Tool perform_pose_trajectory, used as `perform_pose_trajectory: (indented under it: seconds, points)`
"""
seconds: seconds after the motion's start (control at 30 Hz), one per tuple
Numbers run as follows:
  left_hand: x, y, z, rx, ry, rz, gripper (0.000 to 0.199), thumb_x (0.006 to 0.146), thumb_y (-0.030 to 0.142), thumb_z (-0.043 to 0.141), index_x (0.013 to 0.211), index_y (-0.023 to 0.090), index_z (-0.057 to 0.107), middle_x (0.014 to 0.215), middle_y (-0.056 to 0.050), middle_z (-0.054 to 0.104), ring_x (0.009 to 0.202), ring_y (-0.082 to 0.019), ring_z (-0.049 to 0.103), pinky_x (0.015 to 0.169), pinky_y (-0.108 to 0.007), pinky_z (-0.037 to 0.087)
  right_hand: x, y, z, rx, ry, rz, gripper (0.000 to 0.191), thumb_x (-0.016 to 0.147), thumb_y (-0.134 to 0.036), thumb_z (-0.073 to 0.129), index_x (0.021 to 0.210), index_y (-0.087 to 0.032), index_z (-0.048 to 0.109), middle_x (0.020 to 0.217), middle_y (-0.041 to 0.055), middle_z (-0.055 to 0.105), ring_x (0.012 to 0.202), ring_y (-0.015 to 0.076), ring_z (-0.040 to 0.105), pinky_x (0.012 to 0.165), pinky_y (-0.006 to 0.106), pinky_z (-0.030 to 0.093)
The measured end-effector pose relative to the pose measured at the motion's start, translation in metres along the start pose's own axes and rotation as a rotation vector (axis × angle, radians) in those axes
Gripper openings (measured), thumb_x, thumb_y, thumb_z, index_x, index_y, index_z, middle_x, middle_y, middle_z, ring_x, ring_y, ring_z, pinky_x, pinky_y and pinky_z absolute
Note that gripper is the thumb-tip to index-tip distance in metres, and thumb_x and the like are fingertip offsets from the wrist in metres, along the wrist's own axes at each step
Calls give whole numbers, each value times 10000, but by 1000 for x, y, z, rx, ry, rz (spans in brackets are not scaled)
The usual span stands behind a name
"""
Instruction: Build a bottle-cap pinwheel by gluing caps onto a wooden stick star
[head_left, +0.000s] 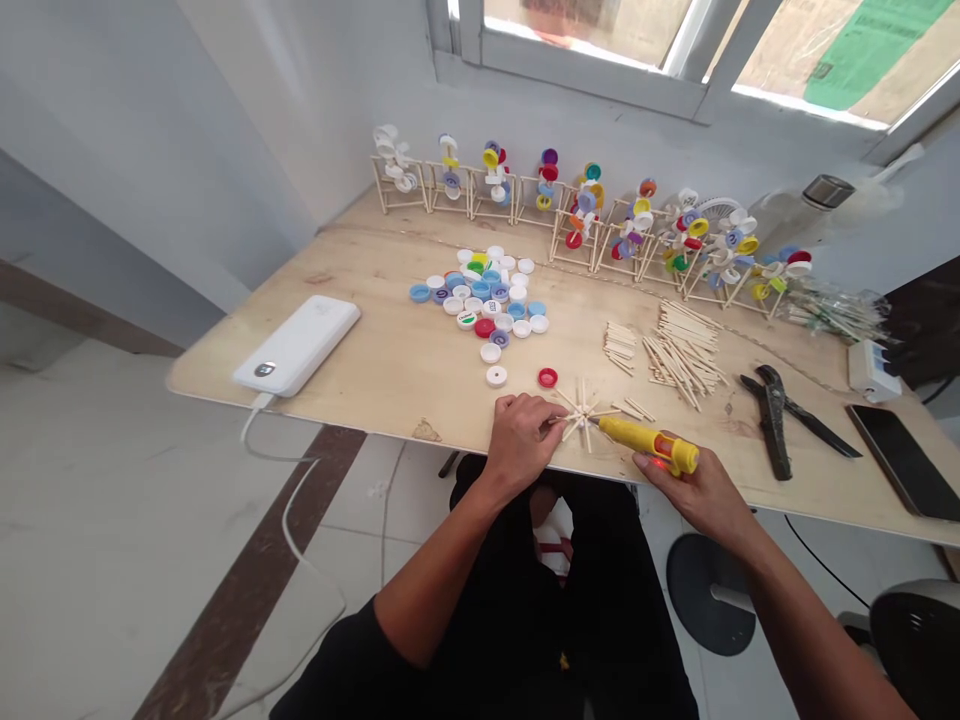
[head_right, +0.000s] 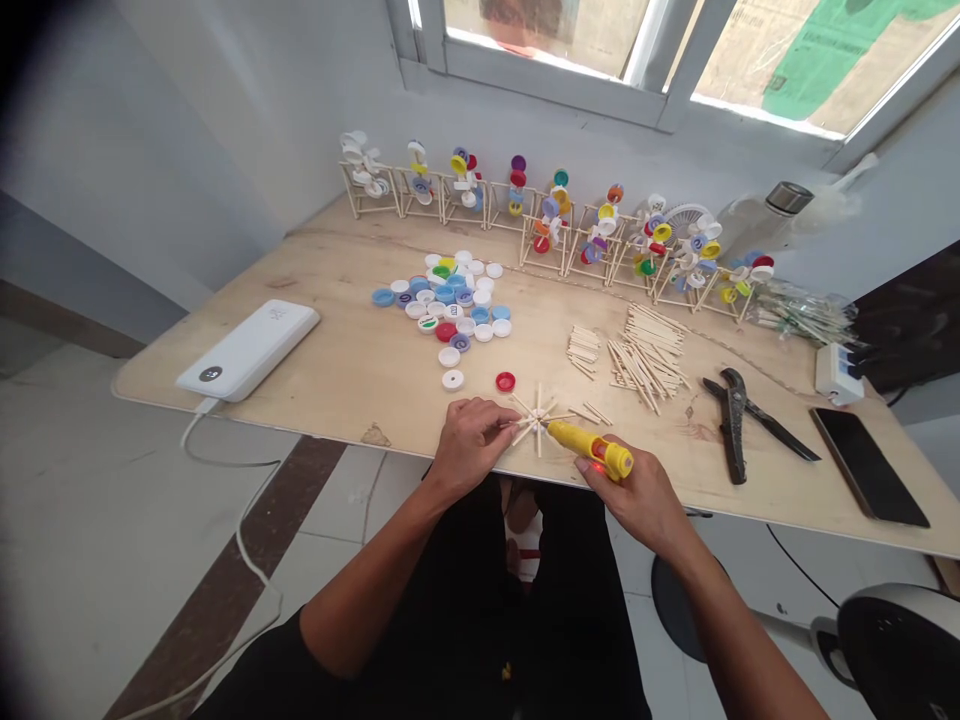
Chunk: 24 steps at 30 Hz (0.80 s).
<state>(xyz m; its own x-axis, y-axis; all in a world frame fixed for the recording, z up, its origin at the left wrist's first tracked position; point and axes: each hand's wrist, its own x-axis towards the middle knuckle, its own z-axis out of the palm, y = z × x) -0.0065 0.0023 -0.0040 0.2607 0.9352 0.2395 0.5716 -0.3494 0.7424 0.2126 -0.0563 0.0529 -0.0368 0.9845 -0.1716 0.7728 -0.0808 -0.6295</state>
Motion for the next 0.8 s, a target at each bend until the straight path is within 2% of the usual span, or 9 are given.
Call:
perform_pose_trajectory:
  seconds: [0.5,0.8]
  points:
    - [1,1,-1,21,-23,-11,105,795,209,593,862,242,667,857,1,716,864,-175,604,883,-377,336,3,-4,2,-43,-6,-10,355,809,-540,503,763,-193,564,594,-24,503,549,132,463,510,247,385]
    - [0,1,-1,13,-21,-8,101,808,223,587,861,239,672,853,-2,717,864,-175,604,892,-384,326,5,-3,4,-34,-14,-11,353,805,-532,513,791,-187,587,627,-8,554,576,144,496,533,255,407]
